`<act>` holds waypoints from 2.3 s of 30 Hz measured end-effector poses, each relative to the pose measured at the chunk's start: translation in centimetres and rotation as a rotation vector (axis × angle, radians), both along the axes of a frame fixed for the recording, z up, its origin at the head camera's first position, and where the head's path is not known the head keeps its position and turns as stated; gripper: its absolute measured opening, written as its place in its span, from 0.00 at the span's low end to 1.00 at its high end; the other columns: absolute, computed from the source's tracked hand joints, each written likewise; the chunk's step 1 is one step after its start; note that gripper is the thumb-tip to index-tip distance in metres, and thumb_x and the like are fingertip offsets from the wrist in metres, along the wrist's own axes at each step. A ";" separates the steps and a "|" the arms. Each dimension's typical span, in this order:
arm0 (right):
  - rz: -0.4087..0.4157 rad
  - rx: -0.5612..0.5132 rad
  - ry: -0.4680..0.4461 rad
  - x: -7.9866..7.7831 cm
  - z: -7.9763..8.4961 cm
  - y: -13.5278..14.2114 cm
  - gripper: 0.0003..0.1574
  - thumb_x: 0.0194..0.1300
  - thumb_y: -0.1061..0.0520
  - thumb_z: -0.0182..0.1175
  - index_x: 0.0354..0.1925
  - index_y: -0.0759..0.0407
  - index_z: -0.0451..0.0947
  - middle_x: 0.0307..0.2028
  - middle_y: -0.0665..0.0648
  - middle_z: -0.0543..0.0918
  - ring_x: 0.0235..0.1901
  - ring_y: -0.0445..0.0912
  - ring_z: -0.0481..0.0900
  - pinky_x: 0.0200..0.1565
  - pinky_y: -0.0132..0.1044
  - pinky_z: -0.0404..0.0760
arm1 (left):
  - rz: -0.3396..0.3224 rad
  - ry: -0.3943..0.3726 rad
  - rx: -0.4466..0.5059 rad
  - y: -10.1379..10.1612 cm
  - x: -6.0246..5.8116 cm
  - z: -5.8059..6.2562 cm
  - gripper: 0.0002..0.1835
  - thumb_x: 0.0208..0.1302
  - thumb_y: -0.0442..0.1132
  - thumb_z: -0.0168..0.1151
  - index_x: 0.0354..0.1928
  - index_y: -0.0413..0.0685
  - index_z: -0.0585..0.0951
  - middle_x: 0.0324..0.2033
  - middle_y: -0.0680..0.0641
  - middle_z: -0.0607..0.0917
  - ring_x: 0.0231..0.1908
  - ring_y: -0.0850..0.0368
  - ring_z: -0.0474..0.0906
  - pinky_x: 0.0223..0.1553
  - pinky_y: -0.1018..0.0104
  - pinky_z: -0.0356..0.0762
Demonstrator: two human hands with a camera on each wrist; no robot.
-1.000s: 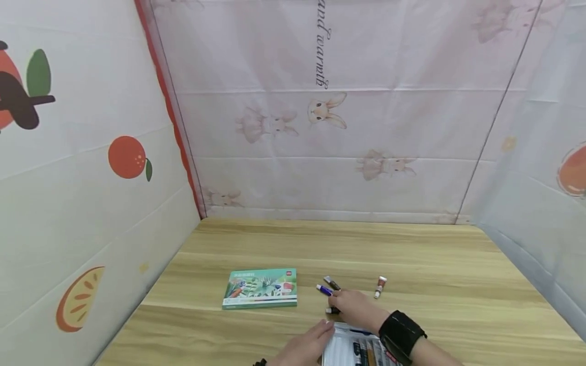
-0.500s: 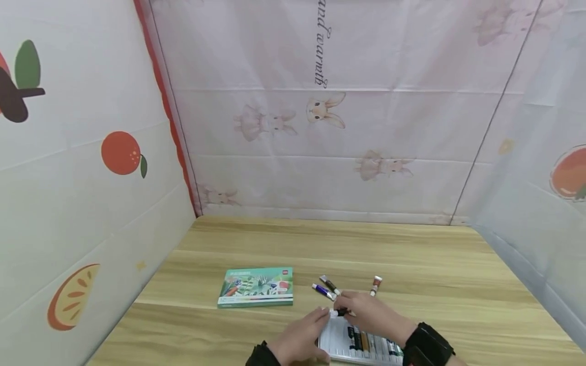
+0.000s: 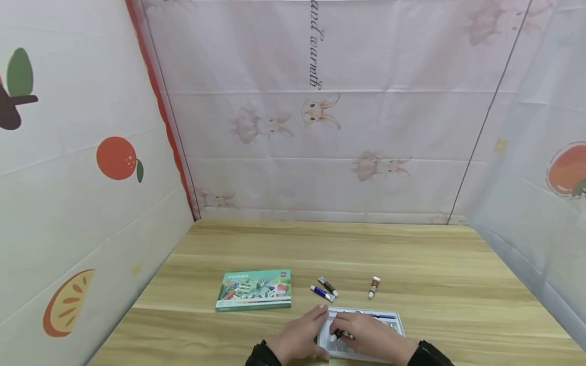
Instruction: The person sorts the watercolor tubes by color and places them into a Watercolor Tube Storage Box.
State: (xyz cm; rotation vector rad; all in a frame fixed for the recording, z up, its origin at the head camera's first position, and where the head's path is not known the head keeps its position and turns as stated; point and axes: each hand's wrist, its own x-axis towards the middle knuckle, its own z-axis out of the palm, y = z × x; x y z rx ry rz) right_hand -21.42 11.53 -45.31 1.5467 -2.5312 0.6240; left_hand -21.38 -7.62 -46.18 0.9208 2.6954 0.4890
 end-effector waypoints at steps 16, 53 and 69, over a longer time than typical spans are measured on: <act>-0.042 0.055 0.125 -0.1 -0.9 1.4 0.08 0.50 0.59 0.58 0.32 0.50 0.74 0.33 0.42 0.72 0.33 0.30 0.69 0.32 0.20 0.70 | 0.024 -0.005 0.004 0.1 0.4 0.2 0.45 0.37 0.60 0.57 0.58 0.47 0.58 0.59 0.53 0.53 0.57 0.59 0.47 0.49 0.59 0.60; -0.365 0.104 0.171 -6.4 -2.3 9.3 0.11 0.46 0.65 0.58 0.29 0.51 0.75 0.28 0.46 0.73 0.28 0.39 0.72 0.25 0.31 0.73 | -0.095 -0.032 0.040 -0.4 1.0 -0.6 0.42 0.43 0.61 0.51 0.59 0.46 0.56 0.59 0.52 0.53 0.57 0.60 0.46 0.52 0.67 0.56; -0.310 0.169 0.255 -6.6 -2.6 8.4 0.11 0.44 0.62 0.60 0.27 0.46 0.75 0.26 0.40 0.71 0.26 0.36 0.70 0.23 0.27 0.71 | -0.061 -0.067 0.053 -1.1 0.6 -0.2 0.41 0.43 0.60 0.53 0.59 0.47 0.56 0.59 0.54 0.53 0.57 0.61 0.46 0.51 0.68 0.57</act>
